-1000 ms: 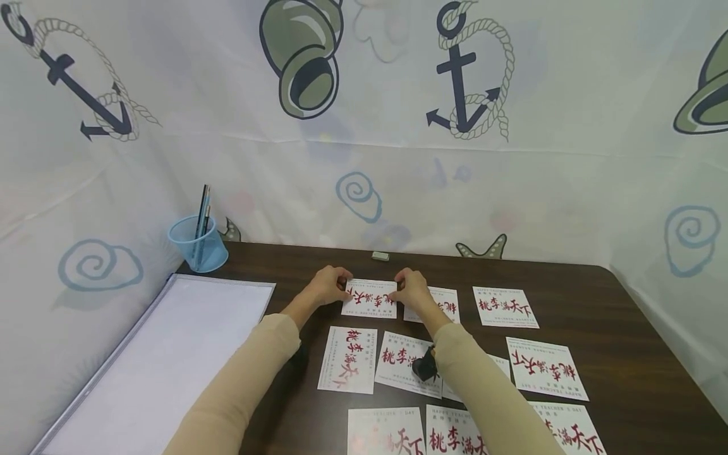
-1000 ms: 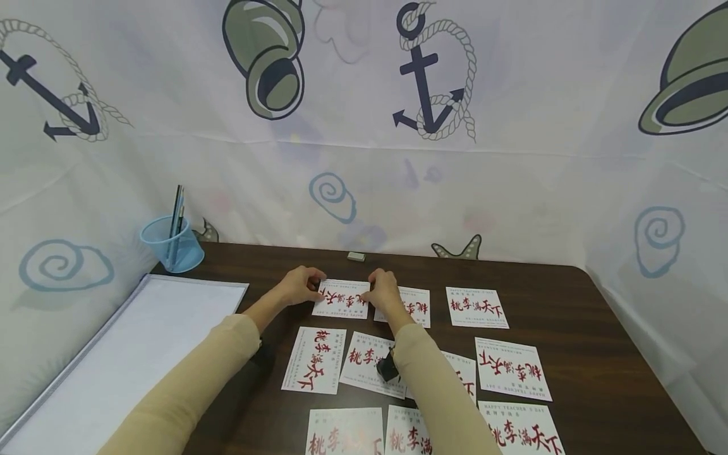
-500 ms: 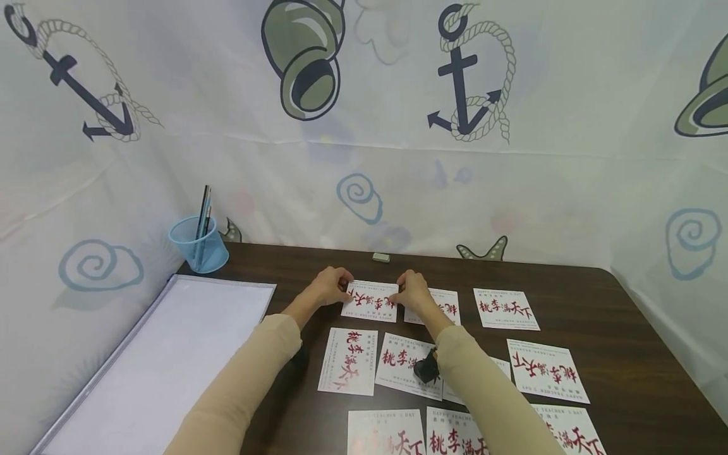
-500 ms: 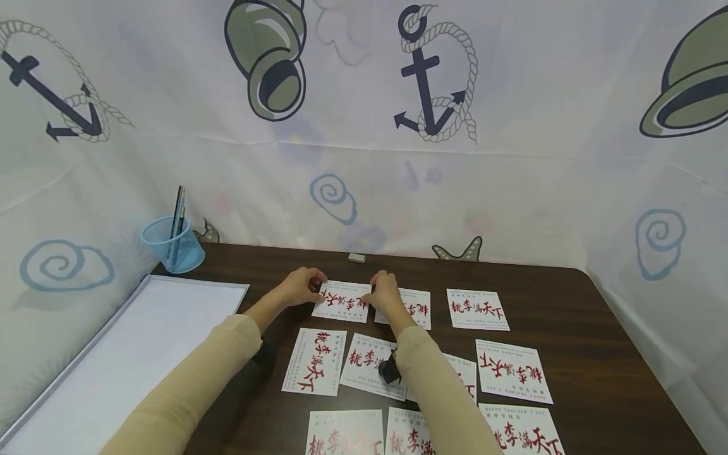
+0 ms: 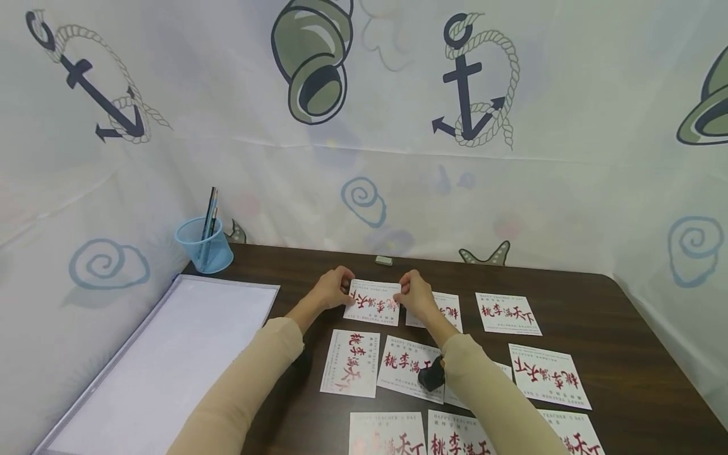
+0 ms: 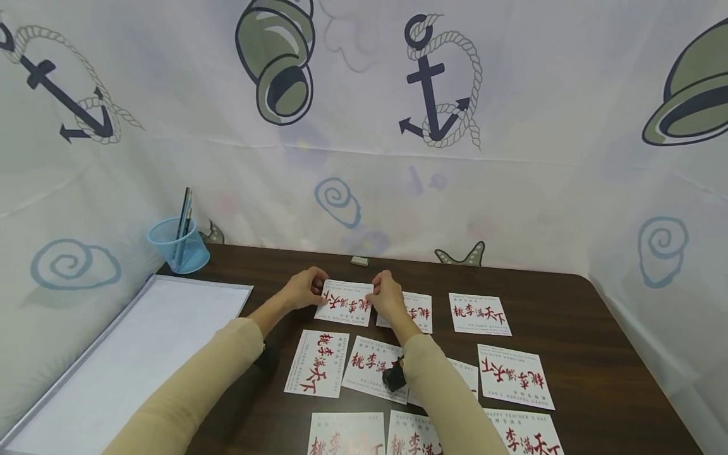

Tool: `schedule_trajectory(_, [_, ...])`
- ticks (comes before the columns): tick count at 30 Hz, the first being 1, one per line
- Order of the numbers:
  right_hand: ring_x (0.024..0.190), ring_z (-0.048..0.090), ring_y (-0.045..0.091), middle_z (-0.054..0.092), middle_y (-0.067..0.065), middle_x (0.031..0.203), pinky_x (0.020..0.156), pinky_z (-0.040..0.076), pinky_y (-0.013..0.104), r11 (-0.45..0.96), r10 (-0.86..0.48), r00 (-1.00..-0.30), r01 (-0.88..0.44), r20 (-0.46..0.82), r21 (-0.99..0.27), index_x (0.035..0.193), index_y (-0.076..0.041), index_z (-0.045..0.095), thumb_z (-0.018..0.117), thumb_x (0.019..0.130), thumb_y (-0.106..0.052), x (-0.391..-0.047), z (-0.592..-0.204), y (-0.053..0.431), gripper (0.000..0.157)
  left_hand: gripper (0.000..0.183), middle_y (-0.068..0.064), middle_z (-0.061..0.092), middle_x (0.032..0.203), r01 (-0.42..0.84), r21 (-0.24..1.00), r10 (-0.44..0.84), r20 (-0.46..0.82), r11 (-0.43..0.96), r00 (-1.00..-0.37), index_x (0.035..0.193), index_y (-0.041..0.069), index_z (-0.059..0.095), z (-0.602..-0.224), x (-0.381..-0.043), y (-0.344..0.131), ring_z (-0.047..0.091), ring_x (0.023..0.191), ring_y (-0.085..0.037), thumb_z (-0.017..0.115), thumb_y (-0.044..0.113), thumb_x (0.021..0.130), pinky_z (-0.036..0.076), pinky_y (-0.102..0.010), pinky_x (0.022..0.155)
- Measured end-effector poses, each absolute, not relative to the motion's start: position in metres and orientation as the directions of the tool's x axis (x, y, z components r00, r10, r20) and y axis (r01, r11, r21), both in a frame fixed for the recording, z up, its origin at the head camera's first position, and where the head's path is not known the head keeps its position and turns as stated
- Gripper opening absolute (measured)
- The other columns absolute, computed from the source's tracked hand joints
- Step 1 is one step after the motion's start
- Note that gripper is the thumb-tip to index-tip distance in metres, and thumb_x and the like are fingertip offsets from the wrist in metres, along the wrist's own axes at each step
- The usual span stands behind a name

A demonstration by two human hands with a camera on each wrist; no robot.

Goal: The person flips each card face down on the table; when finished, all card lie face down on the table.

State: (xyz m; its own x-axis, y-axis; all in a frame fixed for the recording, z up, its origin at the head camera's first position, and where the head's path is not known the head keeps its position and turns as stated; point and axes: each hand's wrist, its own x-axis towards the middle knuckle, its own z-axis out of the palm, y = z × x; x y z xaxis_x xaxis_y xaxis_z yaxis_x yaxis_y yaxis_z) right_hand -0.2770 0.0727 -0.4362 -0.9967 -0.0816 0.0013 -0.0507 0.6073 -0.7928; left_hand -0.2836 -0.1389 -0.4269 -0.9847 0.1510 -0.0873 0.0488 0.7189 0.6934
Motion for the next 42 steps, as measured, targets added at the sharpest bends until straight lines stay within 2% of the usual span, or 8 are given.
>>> schedule_trajectory(5, [0.077, 0.052, 0.020, 0.054, 0.008, 0.087, 0.067, 0.045, 0.030, 0.573, -0.063, -0.998, -0.051, 0.018, -0.818, 0.104, -0.003, 0.051, 0.068, 0.084, -0.005, -0.277, -0.436, 0.071, 0.026, 0.053, -0.010, 0.058, 0.092, 0.023, 0.724, 0.127, -0.089, 0.689, -0.988, 0.117, 0.004, 0.050, -0.423, -0.280, -0.139, 0.054, 0.080, -0.019, 0.077, -0.003, 0.072, 0.046, -0.030, 0.071])
schedule_trajectory(10, [0.074, 0.053, 0.018, 0.052, 0.007, 0.084, 0.067, 0.052, 0.029, 0.450, -0.047, -0.999, -0.001, -0.023, -0.893, 0.106, -0.002, 0.051, 0.065, 0.085, -0.002, -0.276, -0.436, 0.072, 0.025, 0.040, -0.008, 0.056, 0.085, 0.024, 0.782, 0.128, -0.071, 0.623, -0.989, 0.111, 0.005, 0.052, -0.416, -0.281, -0.142, 0.053, 0.076, -0.018, 0.073, -0.001, 0.077, 0.049, -0.029, 0.068])
schedule_trajectory(15, [0.072, 0.052, 0.014, 0.051, 0.004, 0.082, 0.066, 0.051, 0.027, 0.315, -0.030, -0.997, 0.054, -0.066, -0.947, 0.108, 0.000, 0.053, 0.063, 0.086, 0.000, -0.275, -0.437, 0.073, 0.024, 0.026, -0.005, 0.053, 0.084, -0.056, 0.910, 0.180, -0.141, 0.411, -0.973, 0.110, 0.002, 0.053, -0.411, -0.282, -0.149, 0.058, 0.079, -0.018, 0.064, 0.000, 0.086, 0.055, -0.033, 0.075])
schedule_trajectory(19, [0.073, 0.052, 0.013, 0.053, 0.003, 0.083, 0.066, 0.048, 0.024, 0.232, -0.019, -0.996, 0.084, -0.091, -0.969, 0.111, 0.000, 0.054, 0.062, 0.087, -0.001, -0.274, -0.438, 0.072, 0.025, 0.024, -0.004, 0.053, 0.088, -0.161, 0.953, 0.207, -0.216, 0.256, -0.954, 0.110, 0.001, 0.052, -0.412, -0.284, -0.154, 0.058, 0.078, -0.015, 0.062, 0.001, 0.088, 0.054, -0.026, 0.071])
schedule_trajectory(23, [0.076, 0.053, 0.013, 0.055, 0.006, 0.088, 0.069, 0.048, 0.025, 0.174, 0.019, -0.996, 0.092, -0.090, -0.980, 0.113, 0.000, 0.056, 0.063, 0.087, -0.002, -0.272, -0.436, 0.070, 0.027, 0.024, -0.004, 0.052, 0.090, -0.223, 0.961, 0.184, -0.253, 0.165, -0.950, 0.109, 0.002, 0.052, -0.412, -0.284, -0.156, 0.057, 0.074, -0.011, 0.063, 0.000, 0.087, 0.052, -0.021, 0.065])
schedule_trajectory(28, [0.082, 0.053, 0.016, 0.058, 0.011, 0.093, 0.069, 0.045, 0.021, 0.216, 0.095, -0.994, -0.026, 0.048, -0.976, 0.108, 0.003, 0.061, 0.065, 0.086, -0.003, -0.262, -0.430, 0.058, 0.024, 0.024, -0.006, 0.053, 0.089, -0.244, 0.964, 0.128, -0.256, 0.106, -0.958, 0.109, -0.001, 0.050, -0.406, -0.284, -0.154, 0.058, 0.072, -0.011, 0.060, -0.002, 0.087, 0.052, -0.020, 0.062])
schedule_trajectory(36, [0.074, 0.054, 0.009, 0.063, 0.012, 0.087, 0.065, 0.045, 0.016, 0.215, -0.107, -0.981, -0.181, 0.161, -0.960, 0.102, 0.002, 0.067, 0.070, 0.083, -0.007, -0.243, -0.415, 0.025, 0.021, 0.030, -0.007, 0.054, 0.089, -0.173, 0.980, 0.050, -0.179, 0.101, -0.983, 0.114, -0.007, 0.048, -0.396, -0.284, -0.139, 0.060, 0.067, -0.010, 0.058, -0.002, 0.086, 0.055, -0.022, 0.062])
schedule_trajectory(42, [0.078, 0.058, 0.016, 0.063, 0.015, 0.090, 0.067, 0.048, 0.016, 0.253, -0.124, -0.957, -0.287, 0.263, -0.924, 0.102, 0.001, 0.066, 0.072, 0.081, -0.005, -0.236, -0.414, 0.018, 0.024, 0.027, -0.007, 0.051, 0.088, -0.152, 0.984, 0.015, -0.154, 0.090, -0.988, 0.112, -0.005, 0.049, -0.384, -0.277, -0.130, 0.060, 0.063, -0.009, 0.056, 0.000, 0.087, 0.054, -0.020, 0.061])
